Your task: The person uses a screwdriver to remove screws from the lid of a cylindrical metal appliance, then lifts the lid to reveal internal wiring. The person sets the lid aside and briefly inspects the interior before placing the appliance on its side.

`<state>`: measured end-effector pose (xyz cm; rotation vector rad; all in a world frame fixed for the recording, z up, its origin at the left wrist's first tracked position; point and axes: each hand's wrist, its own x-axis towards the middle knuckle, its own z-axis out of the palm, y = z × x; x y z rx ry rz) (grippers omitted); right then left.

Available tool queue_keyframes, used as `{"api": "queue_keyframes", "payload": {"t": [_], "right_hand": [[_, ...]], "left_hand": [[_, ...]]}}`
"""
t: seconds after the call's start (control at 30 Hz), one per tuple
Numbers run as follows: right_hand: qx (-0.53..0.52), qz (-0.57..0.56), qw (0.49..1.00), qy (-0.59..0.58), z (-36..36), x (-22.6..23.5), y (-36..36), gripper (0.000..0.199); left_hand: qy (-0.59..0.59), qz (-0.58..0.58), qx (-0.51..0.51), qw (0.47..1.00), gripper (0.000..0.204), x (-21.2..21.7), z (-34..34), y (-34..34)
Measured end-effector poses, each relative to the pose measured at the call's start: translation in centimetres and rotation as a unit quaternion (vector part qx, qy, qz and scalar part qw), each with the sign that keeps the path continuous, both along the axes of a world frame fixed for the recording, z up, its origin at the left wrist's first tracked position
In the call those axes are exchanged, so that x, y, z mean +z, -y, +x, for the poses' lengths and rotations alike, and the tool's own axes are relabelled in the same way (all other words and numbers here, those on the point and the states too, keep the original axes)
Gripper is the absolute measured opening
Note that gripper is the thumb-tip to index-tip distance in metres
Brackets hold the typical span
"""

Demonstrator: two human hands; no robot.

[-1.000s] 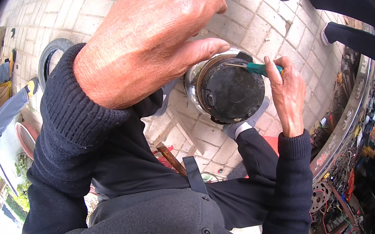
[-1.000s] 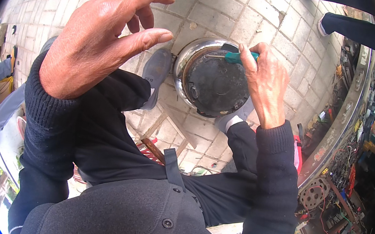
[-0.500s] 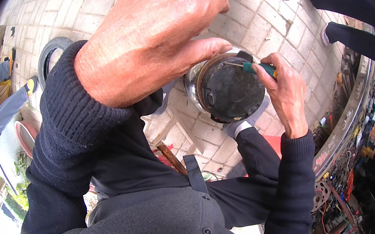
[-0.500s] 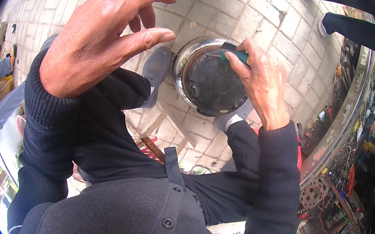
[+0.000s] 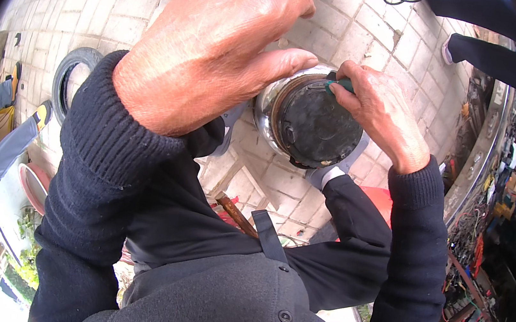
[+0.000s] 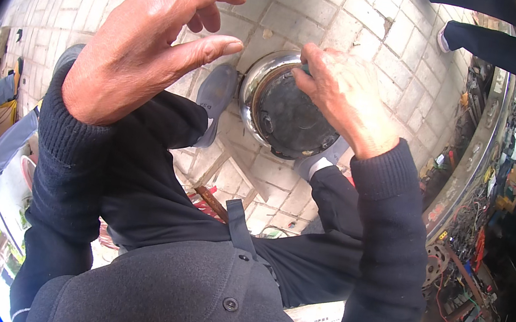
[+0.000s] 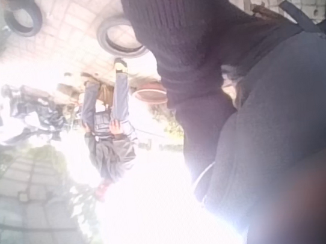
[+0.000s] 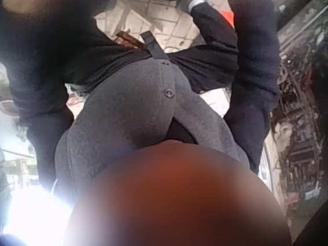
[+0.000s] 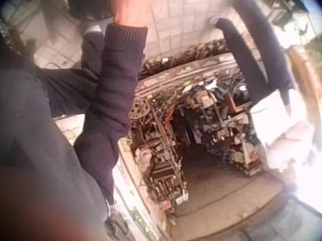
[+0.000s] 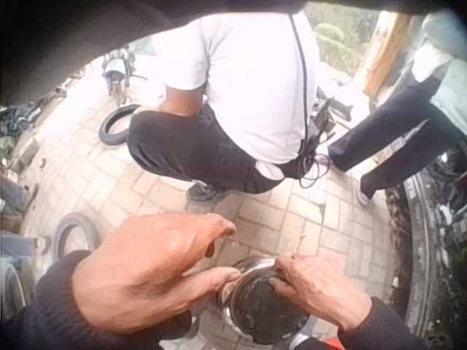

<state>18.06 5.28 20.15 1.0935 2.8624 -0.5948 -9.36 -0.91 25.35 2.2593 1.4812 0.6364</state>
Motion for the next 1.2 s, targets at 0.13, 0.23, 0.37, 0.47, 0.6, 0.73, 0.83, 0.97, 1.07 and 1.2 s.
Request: {"api": "queue_keyframes", "payload": {"t": [0.13, 0.23, 0.37, 0.47, 0.6, 0.73, 0.83, 0.97, 1.07, 1.2], "right_hand": [[-0.052, -0.063, 0.996, 0.042, -0.5, 0.1, -0.1, 0.026], [-0.074, -0.099, 0.986, 0.112, -1.1, 0.6, -0.8, 0.025], [-0.020, -0.080, 0.986, 0.145, -2.1, 1.0, -1.1, 0.028], [-0.013, -0.084, 0.986, 0.144, -2.4, 0.9, -1.0, 0.030], [-0.033, -0.109, 0.986, 0.119, -2.5, 1.0, -0.8, 0.031], [-0.008, -0.124, 0.982, 0.141, -2.2, 1.4, -0.6, 0.031], [-0.014, -0.132, 0.982, 0.137, -1.9, 1.6, -0.8, 0.032], [-0.066, -0.178, 0.974, 0.123, -1.1, 1.7, -1.3, 0.033], [-0.099, -0.214, 0.963, 0.132, -0.4, 1.5, -1.5, 0.032], [-0.215, -0.330, 0.912, 0.114, 0.0, 0.7, -2.4, 0.035]], "left_hand": [[0.057, 0.051, -0.026, 0.997, 0.044, -1.4, -0.6, 0.3], [0.078, 0.040, -0.024, 0.996, 0.042, -1.5, -0.3, 0.4], [0.104, 0.029, -0.010, 0.994, 0.040, -1.0, -0.2, 0.1], [0.141, 0.030, 0.001, 0.990, 0.040, -0.7, -0.5, 0.4], [0.150, 0.026, 0.021, 0.988, 0.040, -0.4, -1.2, 1.3], [0.140, 0.020, 0.044, 0.989, 0.040, -0.1, -2.0, 2.3], [0.120, 0.008, 0.063, 0.991, 0.040, -0.1, -2.8, 3.3], [0.082, -0.016, 0.082, 0.993, 0.040, 0.3, -3.8, 4.7], [0.061, -0.034, 0.092, 0.993, 0.040, 0.9, -4.1, 5.6], [0.048, -0.046, 0.102, 0.993, 0.040, 1.2, -4.1, 6.1]]}}
